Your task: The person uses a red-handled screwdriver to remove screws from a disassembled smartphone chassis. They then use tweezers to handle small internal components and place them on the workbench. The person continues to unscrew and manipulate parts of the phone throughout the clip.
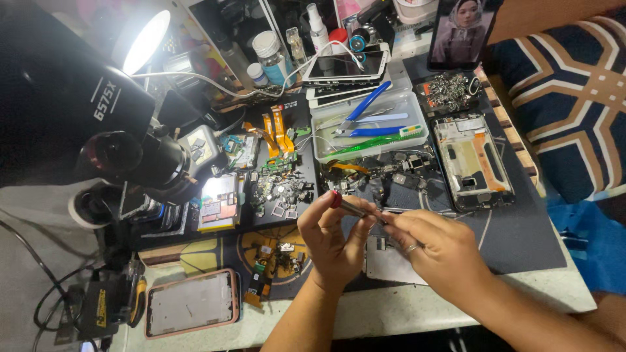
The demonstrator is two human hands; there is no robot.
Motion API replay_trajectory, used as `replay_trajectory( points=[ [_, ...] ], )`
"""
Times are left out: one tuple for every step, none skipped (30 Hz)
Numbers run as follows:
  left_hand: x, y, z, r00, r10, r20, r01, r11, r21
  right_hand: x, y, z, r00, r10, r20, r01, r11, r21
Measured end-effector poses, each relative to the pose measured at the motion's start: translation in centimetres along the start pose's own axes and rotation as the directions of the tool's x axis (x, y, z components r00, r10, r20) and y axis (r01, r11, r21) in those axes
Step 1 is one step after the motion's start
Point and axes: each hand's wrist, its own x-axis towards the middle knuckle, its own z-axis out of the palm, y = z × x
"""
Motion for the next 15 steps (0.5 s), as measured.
replay_trajectory(
  points=[
    [0.1, 0.0, 0.1, 1.000, -0.002, -0.010, 0.002, 1.000, 0.000, 0.0, 0.0, -0.2, 0.999, 0.037, 0.007, -0.038, 0.996, 0.080],
    [0.1, 0.1, 0.2, 1.000, 0.007, -0.005, -0.007, 1.000, 0.010, 0.0, 0.1, -0.2, 0.997, 0.074, 0.022, -0.076, 0.984, 0.161],
    [0.1, 0.1, 0.3, 1.000, 0.015, 0.000, -0.015, 1.000, 0.021, 0.0, 0.2, -0.2, 0.990, 0.139, 0.021, -0.140, 0.977, 0.159],
    [0.1, 0.2, 0.3, 1.000, 0.023, 0.003, -0.023, 0.999, 0.034, 0.0, 0.4, -0.1, 0.979, 0.202, 0.023, -0.203, 0.966, 0.158],
    [0.1, 0.3, 0.2, 0.999, 0.042, 0.016, -0.042, 0.999, 0.034, 0.0, 0.6, 0.1, 0.964, 0.264, 0.026, -0.265, 0.951, 0.157],
    [0.1, 0.3, 0.2, 0.998, 0.061, 0.028, -0.062, 0.997, 0.035, 0.2, 0.9, 0.1, 0.930, 0.357, 0.081, -0.365, 0.882, 0.298],
    [0.2, 0.4, 0.2, 0.996, 0.080, 0.041, -0.081, 0.996, 0.036, 0.4, 1.2, 0.1, 0.886, 0.438, 0.150, -0.458, 0.781, 0.425],
    [0.2, 0.4, 0.2, 0.994, 0.096, 0.046, -0.099, 0.993, 0.060, 0.5, 1.4, 0.1, 0.834, 0.503, 0.229, -0.540, 0.653, 0.531],
    [0.3, 0.4, 0.1, 0.992, 0.112, 0.051, -0.116, 0.990, 0.084, 0.5, 1.6, 0.2, 0.794, 0.551, 0.257, -0.592, 0.605, 0.533],
    [0.4, 0.5, 0.1, 0.990, 0.126, 0.058, -0.132, 0.985, 0.108, 0.6, 1.8, 0.2, 0.750, 0.597, 0.286, -0.642, 0.551, 0.532],
    [0.5, 0.5, 0.2, 0.991, 0.121, 0.054, -0.126, 0.988, 0.094, 0.7, 1.9, 0.2, 0.701, 0.639, 0.315, -0.689, 0.495, 0.529],
    [0.6, 0.6, 0.2, 0.992, 0.113, 0.052, -0.117, 0.990, 0.078, 0.7, 2.0, 0.2, 0.704, 0.632, 0.323, -0.689, 0.497, 0.528],
    [0.7, 0.8, 0.2, 0.993, 0.105, 0.050, -0.108, 0.992, 0.062, 0.7, 2.1, 0.2, 0.707, 0.625, 0.332, -0.688, 0.499, 0.526],
    [0.8, 1.1, 0.2, 0.993, 0.107, 0.044, -0.110, 0.992, 0.069, 0.6, 2.1, 0.2, 0.709, 0.618, 0.340, -0.688, 0.501, 0.524],
    [1.1, 1.6, 0.2, 0.993, 0.109, 0.038, -0.112, 0.991, 0.077, 0.5, 1.9, 0.1, 0.731, 0.594, 0.337, -0.668, 0.521, 0.531]
  ],
)
